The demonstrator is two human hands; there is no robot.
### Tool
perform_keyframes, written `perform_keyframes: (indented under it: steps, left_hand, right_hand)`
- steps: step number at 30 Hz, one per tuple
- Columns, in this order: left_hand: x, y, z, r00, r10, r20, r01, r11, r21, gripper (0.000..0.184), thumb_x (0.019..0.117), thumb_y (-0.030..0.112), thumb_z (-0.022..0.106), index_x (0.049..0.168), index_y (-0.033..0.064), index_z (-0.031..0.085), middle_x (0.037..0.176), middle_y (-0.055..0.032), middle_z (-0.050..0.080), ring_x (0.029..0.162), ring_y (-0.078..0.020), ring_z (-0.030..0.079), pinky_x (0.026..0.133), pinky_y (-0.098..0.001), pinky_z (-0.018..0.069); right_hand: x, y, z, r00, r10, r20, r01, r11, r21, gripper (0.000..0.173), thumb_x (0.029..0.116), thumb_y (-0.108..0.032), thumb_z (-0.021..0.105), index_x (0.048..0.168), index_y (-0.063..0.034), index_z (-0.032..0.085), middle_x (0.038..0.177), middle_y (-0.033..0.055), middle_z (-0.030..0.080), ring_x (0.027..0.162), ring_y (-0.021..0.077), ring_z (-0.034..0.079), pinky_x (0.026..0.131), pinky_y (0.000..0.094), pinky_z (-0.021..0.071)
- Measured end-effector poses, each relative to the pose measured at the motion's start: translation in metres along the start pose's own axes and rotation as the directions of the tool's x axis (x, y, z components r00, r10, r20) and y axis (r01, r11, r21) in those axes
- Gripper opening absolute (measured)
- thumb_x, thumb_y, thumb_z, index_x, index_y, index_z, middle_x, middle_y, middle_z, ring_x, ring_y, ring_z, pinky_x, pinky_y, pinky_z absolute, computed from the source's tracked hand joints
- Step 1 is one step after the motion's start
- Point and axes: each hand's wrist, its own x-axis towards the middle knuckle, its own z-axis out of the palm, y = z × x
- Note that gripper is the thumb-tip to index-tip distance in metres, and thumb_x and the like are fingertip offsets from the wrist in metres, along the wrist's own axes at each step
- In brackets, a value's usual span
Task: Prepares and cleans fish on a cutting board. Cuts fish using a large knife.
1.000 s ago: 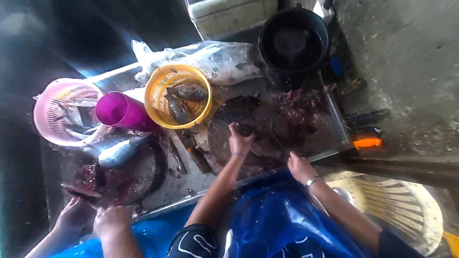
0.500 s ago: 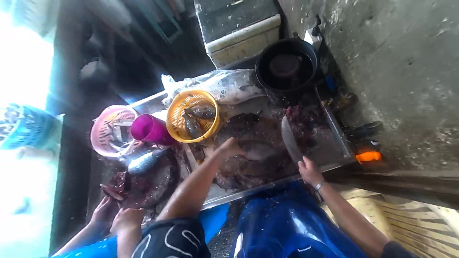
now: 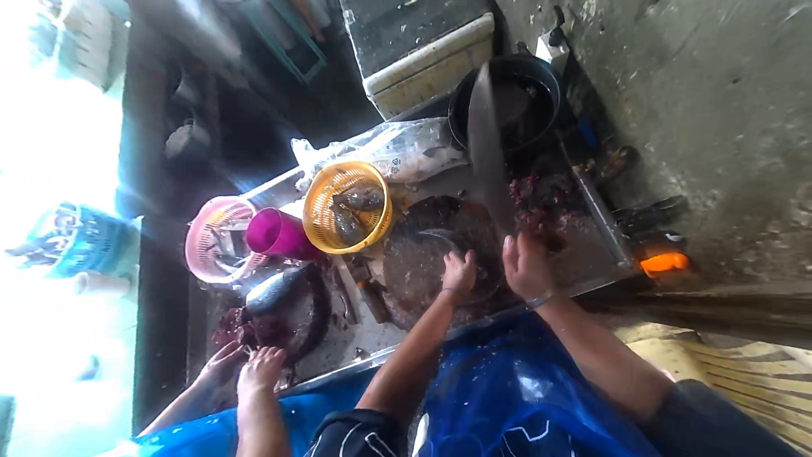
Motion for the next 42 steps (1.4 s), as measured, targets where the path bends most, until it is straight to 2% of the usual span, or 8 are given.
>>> perform_keyframes:
  steps: [4, 9, 15, 22, 31, 34, 38, 42]
  left_hand:
    - [0.002, -0.01, -0.001, 0.997, 0.053, -0.062, -0.056, 0.997, -0.052, 0.061, 0.109, 0.045, 0.037, 0.143, -0.0039, 0.046, 0.15, -0.0294, 0.044, 0.136, -0.0402, 0.051, 0.109, -0.055, 0.0464]
    - [0.006, -0.023, -0.001, 0.995, 0.081, -0.05, -0.086, 0.99, -0.112, 0.068, 0.1046, 0.052, 0.044, 0.145, -0.0034, 0.047, 0.15, -0.0281, 0.046, 0.139, -0.0386, 0.048, 0.113, -0.0552, 0.0429]
    - [0.006, -0.022, -0.008, 0.988, 0.064, -0.139, -0.08, 0.99, -0.117, 0.062, 0.0876, 0.047, 0.077, 0.128, 0.0015, 0.064, 0.129, -0.0212, 0.064, 0.122, -0.0336, 0.062, 0.105, -0.0527, 0.0501]
    - [0.058, 0.026, -0.073, 0.954, 0.266, 0.138, -0.296, 0.774, 0.56, 0.046, 0.0712, 0.034, 0.087, 0.114, 0.021, 0.076, 0.139, -0.0094, 0.059, 0.128, -0.0375, 0.055, 0.087, -0.0651, 0.0549]
    - [0.066, -0.006, -0.067, 0.837, 0.547, -0.018, -0.531, 0.82, 0.212, 0.049, 0.0703, 0.0, 0.081, 0.113, 0.0233, 0.076, 0.128, -0.0173, 0.06, 0.116, -0.0333, 0.063, 0.091, -0.0535, 0.0576]
    - [0.055, -0.017, -0.06, 0.862, 0.492, -0.122, -0.5, 0.865, -0.047, 0.043, 0.0796, 0.0, 0.075, 0.12, 0.0138, 0.072, 0.124, -0.0187, 0.061, 0.11, -0.0306, 0.063, 0.091, -0.0494, 0.0559]
    - [0.037, 0.002, -0.053, 0.977, 0.059, -0.203, -0.125, 0.935, -0.331, 0.05, 0.0971, 0.032, 0.068, 0.135, 0.0021, 0.054, 0.125, -0.0253, 0.062, 0.104, -0.0374, 0.067, 0.087, -0.0553, 0.0575]
    - [0.054, 0.025, -0.066, 0.969, -0.244, 0.045, 0.248, 0.962, -0.115, 0.085, 0.0889, 0.048, 0.076, 0.149, 0.0009, 0.038, 0.123, -0.0272, 0.065, 0.104, -0.0375, 0.07, 0.088, -0.0554, 0.0587]
  right_hand:
    - [-0.014, 0.029, 0.025, 0.703, 0.462, 0.541, -0.369, 0.887, -0.278, 0.046, 0.11, -0.026, 0.039, 0.149, -0.0047, 0.048, 0.127, 0.0239, 0.067, 0.122, 0.0378, 0.065, 0.105, 0.0562, 0.05]
    - [0.011, -0.03, -0.003, 0.997, 0.053, 0.048, -0.052, 0.998, -0.023, 0.032, 0.1072, -0.019, 0.047, 0.12, 0.0065, 0.06, 0.083, 0.02, 0.068, 0.078, 0.0346, 0.07, 0.073, 0.052, 0.0588]
    - [-0.009, 0.035, 0.055, 0.744, 0.449, 0.496, -0.377, 0.894, -0.243, 0.046, 0.1098, -0.027, 0.04, 0.15, -0.0055, 0.047, 0.127, 0.0235, 0.067, 0.121, 0.0378, 0.066, 0.104, 0.0566, 0.0507]
    - [-0.05, 0.056, -0.013, 0.843, 0.485, 0.231, -0.482, 0.873, -0.074, 0.051, 0.1116, -0.026, 0.038, 0.153, 0.0037, 0.042, 0.132, 0.0267, 0.065, 0.124, 0.035, 0.064, 0.11, 0.0493, 0.0474]
    - [0.025, -0.006, -0.041, 1.0, 0.022, -0.012, -0.022, 1.0, 0.007, 0.036, 0.1086, -0.021, 0.046, 0.133, 0.0041, 0.057, 0.089, 0.0205, 0.069, 0.08, 0.0347, 0.071, 0.074, 0.0541, 0.0587]
    - [0.021, 0.008, -0.006, 0.996, 0.021, 0.092, -0.019, 0.999, -0.027, 0.033, 0.1071, -0.02, 0.046, 0.126, 0.0058, 0.057, 0.085, 0.0198, 0.067, 0.079, 0.0335, 0.07, 0.075, 0.0513, 0.0593]
    - [0.02, 0.03, 0.027, 0.675, 0.458, 0.578, -0.278, 0.884, -0.376, 0.044, 0.1101, -0.026, 0.036, 0.148, -0.0063, 0.046, 0.127, 0.0239, 0.067, 0.12, 0.0388, 0.066, 0.1, 0.0576, 0.0527]
    - [0.026, -0.006, -0.014, 0.852, 0.319, 0.416, -0.236, 0.942, -0.238, 0.038, 0.1103, -0.025, 0.042, 0.138, -0.0025, 0.056, 0.107, 0.0235, 0.071, 0.106, 0.0385, 0.07, 0.094, 0.0554, 0.0547]
